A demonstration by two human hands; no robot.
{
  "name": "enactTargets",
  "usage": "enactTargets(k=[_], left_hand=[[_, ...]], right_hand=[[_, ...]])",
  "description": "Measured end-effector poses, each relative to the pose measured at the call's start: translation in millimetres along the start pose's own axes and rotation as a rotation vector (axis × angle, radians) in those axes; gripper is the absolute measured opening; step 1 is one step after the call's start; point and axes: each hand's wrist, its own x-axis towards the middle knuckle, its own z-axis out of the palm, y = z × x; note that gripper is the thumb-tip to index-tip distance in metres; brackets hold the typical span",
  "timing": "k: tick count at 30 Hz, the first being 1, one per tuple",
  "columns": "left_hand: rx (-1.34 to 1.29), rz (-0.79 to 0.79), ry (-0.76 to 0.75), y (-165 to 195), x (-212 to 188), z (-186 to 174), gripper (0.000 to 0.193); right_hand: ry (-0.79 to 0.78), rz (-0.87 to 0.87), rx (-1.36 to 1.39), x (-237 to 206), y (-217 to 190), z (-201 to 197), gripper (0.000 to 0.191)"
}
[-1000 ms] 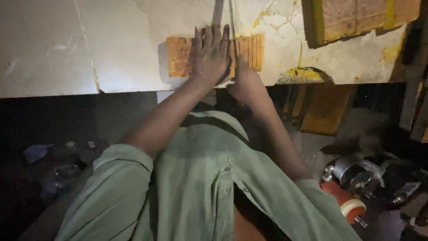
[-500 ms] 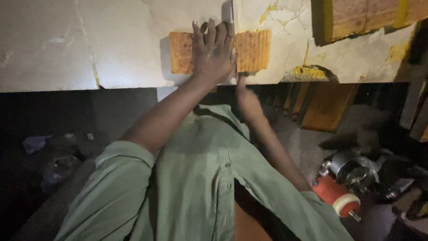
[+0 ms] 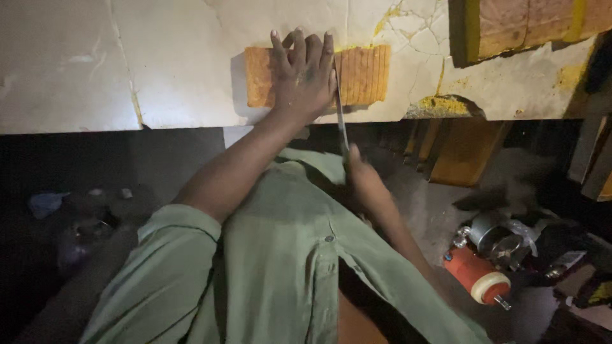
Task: The person cuts a large rectangular baked yellow cake sheet on a tiled counter into long strips using a long knife, steadying the cake with one hand while slicing. They reposition the cake between cuts and at the end lift a cut piece onto a baking tray.
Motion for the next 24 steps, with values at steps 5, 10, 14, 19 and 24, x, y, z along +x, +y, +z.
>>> enactTargets(k=[5,10,14,19,24], left_hand=[[-0.065,0.008,-0.031,-4,-2,0,0.074],[-0.010,-0.025,-0.041,-7,-1,-6,0.068],[-0.046,-0.045,-0.014,-8,-1,-12,0.068],[0.003,-0.028,-0.076,-9,-2,-11,0.070],[0.004,-0.034,-0.043,-12,-2,-7,0.069]], right_hand=[[0.103,-0.012,-0.031,96,-13,-10,0.074],[0.234,-0.151,0.009,100,-87,-81,0.071],[0.046,0.027,-0.002,22,-101,-76,0.084],[-0.021,-0.076,0.038,0,-40,-21,0.082],[0.064,0.037,-0.049,88,-38,-16,0.066]])
